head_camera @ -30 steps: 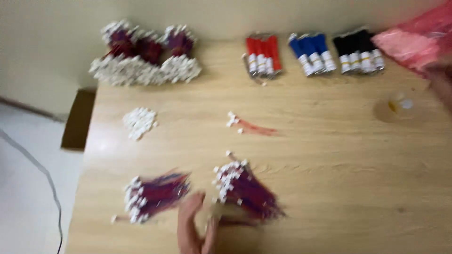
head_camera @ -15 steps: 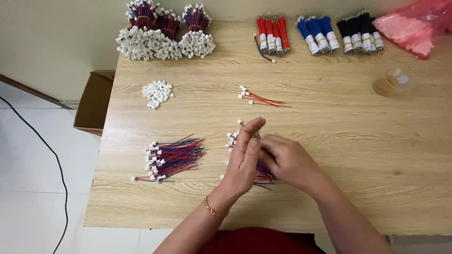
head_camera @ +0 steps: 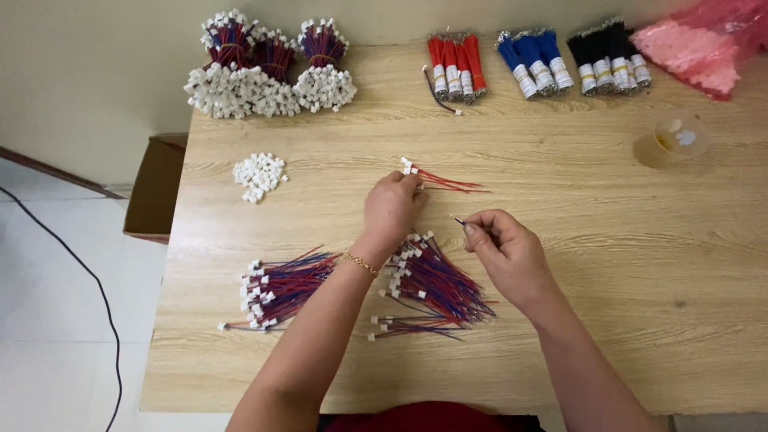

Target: Bundling small electrical wires together and securing them with tape

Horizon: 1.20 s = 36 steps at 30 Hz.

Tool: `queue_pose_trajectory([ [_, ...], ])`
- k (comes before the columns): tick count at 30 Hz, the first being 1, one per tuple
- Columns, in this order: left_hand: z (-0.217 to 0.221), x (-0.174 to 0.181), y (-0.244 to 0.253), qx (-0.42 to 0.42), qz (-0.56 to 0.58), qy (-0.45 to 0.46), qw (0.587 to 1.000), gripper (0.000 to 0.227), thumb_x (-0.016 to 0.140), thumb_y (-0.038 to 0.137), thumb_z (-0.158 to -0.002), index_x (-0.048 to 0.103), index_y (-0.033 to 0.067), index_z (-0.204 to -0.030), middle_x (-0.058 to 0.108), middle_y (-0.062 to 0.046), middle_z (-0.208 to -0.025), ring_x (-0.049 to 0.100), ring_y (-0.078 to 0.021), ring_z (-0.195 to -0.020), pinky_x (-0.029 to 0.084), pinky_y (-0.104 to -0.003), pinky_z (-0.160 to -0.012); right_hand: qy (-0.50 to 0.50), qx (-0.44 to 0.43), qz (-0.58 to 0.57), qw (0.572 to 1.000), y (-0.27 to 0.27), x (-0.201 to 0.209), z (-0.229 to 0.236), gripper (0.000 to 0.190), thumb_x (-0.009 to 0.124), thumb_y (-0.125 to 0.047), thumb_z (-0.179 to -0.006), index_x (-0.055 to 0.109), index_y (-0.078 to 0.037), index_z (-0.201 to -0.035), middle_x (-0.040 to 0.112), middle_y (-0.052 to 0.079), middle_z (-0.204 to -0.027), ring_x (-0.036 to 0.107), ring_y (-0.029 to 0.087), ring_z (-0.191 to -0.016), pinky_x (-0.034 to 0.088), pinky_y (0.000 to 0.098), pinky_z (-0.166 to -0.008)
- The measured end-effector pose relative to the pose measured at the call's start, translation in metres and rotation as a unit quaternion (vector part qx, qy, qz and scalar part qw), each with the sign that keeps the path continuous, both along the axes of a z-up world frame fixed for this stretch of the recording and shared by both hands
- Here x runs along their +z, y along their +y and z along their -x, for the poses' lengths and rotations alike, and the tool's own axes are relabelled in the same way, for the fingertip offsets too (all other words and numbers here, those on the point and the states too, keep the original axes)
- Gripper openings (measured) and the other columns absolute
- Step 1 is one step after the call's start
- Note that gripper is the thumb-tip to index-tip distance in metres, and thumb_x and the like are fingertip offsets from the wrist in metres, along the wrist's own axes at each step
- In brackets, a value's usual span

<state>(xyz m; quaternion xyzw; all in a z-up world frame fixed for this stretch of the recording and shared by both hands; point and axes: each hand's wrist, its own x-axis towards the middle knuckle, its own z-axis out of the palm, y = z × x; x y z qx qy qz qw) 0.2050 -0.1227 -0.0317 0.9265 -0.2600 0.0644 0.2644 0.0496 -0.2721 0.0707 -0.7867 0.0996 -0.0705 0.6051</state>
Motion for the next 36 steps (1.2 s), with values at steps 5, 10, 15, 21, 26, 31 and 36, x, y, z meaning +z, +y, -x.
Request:
queue_pose_trajectory([
  [5, -0.006, 0.0, -0.01, 0.008, -0.017, -0.024, 1.0, 0.012, 0.071, 0.025, -0.077, 0.075, 0.018, -0.087, 0.063, -0.01, -0.08, 0.068, -0.0329, -0.072, 0.057, -0.043, -0.061, 0.007, -0.013, -0.028, 1.0, -0.009, -0.018, -0.007, 0.014, 0.064, -0.008, -0.091, 0.065, -0.002, -0.103, 0.064, 0.008, -0.072, 0.059, 0.013, -0.071, 0.05, 0.0282, -0.067],
  [10, -0.012, -0.017, -0.007, 0.008, -0.03, -0.059, 0.998, 0.016, 0.07, 0.03, -0.079, 0.072, 0.0186, -0.09, 0.065, -0.008, -0.081, 0.07, -0.0307, -0.076, 0.058, -0.041, -0.064, -0.002, -0.018, -0.059, 0.998, -0.003, -0.011, -0.008, 0.013, 0.067, -0.007, -0.088, 0.064, -0.002, -0.1, 0.063, 0.006, -0.071, 0.058, 0.011, -0.069, 0.049, 0.0262, -0.065],
  [15, 0.016, 0.055, 0.021, -0.004, 0.065, 0.046, 0.997, 0.015, 0.066, 0.022, -0.084, 0.069, 0.0179, -0.098, 0.068, -0.007, -0.084, 0.07, -0.0278, -0.08, 0.057, -0.04, -0.068, -0.015, -0.014, -0.053, 0.998, -0.003, -0.013, -0.008, 0.011, 0.067, -0.007, -0.089, 0.065, -0.003, -0.1, 0.062, 0.004, -0.073, 0.057, 0.01, -0.071, 0.049, 0.0254, -0.065],
  [21, 0.081, 0.128, 0.04, -0.05, 0.296, 0.141, 0.943, 0.011, 0.068, 0.014, -0.086, 0.073, 0.0151, -0.096, 0.067, -0.009, -0.083, 0.07, -0.0237, -0.077, 0.056, -0.032, -0.067, -0.021, -0.01, 0.023, 0.999, 0.016, 0.026, 0.005, 0.01, 0.07, -0.008, -0.086, 0.069, -0.004, -0.096, 0.065, 0.007, -0.072, 0.058, 0.011, -0.069, 0.051, 0.0268, -0.063],
  [26, 0.107, 0.127, 0.045, -0.072, 0.385, 0.203, 0.897, 0.015, 0.073, 0.018, -0.085, 0.074, 0.0138, -0.099, 0.067, -0.007, -0.084, 0.065, -0.0142, -0.076, 0.054, -0.027, -0.069, -0.027, 0.01, 0.1, 0.995, 0.026, 0.046, 0.014, 0.008, 0.071, -0.008, -0.086, 0.071, -0.004, -0.093, 0.067, 0.011, -0.071, 0.062, 0.015, -0.066, 0.053, 0.0301, -0.06],
  [31, 0.119, 0.119, 0.05, -0.07, 0.411, 0.203, 0.886, 0.01, 0.068, 0.016, -0.091, 0.072, 0.0098, -0.096, 0.066, -0.01, -0.081, 0.064, -0.017, -0.079, 0.053, -0.032, -0.072, -0.067, -0.003, 0.058, 0.996, 0.03, 0.048, 0.026, 0.008, 0.07, -0.01, -0.088, 0.07, -0.006, -0.094, 0.061, 0.003, -0.069, 0.055, 0.009, -0.066, 0.05, 0.0247, -0.059],
  [36, 0.136, 0.115, 0.05, -0.07, 0.449, 0.246, 0.856, 0.011, 0.062, 0.012, -0.094, 0.071, 0.0064, -0.099, 0.063, -0.006, -0.079, 0.056, -0.0122, -0.078, 0.051, -0.029, -0.072, -0.11, 0.02, 0.174, 0.978, 0.039, 0.071, 0.035, 0.007, 0.074, -0.008, -0.083, 0.072, -0.005, -0.09, 0.063, 0.011, -0.07, 0.062, 0.017, -0.064, 0.052, 0.0291, -0.057],
])
